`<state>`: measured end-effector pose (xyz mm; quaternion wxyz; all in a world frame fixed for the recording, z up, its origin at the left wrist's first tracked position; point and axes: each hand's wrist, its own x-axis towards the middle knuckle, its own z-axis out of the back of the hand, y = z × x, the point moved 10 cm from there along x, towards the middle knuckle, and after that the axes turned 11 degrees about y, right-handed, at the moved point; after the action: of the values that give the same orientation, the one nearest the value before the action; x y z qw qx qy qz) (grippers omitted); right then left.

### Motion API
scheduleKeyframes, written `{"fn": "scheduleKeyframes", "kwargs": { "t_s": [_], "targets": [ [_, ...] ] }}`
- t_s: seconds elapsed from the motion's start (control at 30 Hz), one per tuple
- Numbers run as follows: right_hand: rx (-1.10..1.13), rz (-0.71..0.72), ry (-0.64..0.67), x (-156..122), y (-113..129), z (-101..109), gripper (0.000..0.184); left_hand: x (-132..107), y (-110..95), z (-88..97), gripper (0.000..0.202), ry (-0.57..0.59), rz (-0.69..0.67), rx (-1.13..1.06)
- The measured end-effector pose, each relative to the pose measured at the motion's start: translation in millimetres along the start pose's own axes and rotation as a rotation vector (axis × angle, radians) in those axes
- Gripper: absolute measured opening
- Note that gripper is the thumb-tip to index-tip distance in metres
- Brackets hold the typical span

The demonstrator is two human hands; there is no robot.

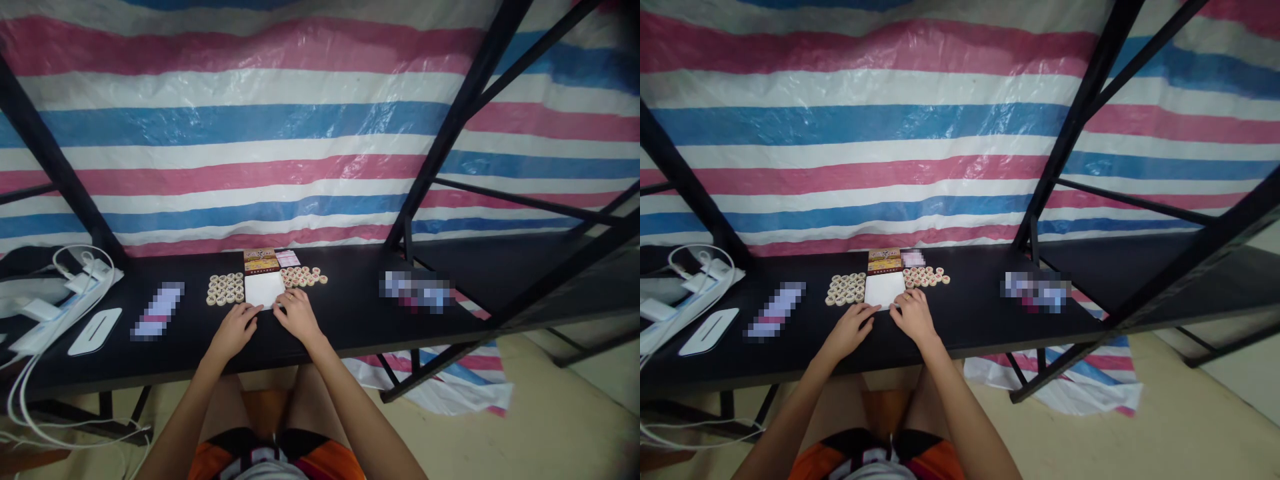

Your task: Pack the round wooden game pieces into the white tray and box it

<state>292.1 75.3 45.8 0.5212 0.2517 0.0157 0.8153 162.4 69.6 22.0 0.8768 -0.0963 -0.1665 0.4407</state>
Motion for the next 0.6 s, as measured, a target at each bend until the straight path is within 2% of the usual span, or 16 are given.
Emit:
{"fn": "scheduleKeyframes", "kwargs": {
  "t_s": [0.17, 0.33, 0.43, 0.6],
  "targets": [
    [0.017, -0.051, -0.035, -0.2, -7.9, 3.2, 0.024, 0.6, 1.4, -1.2, 0.037, 0.003, -0.001, 0.006],
    [-0.032, -0.398, -0.127, -10.2, -48.3, 11.4, 0.025, -0.1, 1.8, -0.3, 0.036, -0.015, -0.003, 0.006],
    [-0.068, -0.501, -0.082, -13.3, -61.0, 5.1, 0.033, -0.2, 1.4, -0.6, 0.036, -0.010, -0.002, 0.006],
    [-0.113, -0.505, 0.017, -10.8, -62.5, -7.0, 0.035, 0.1, 1.3, 1.1, 0.036, -0.015, 0.009, -0.001]
  ]
}}
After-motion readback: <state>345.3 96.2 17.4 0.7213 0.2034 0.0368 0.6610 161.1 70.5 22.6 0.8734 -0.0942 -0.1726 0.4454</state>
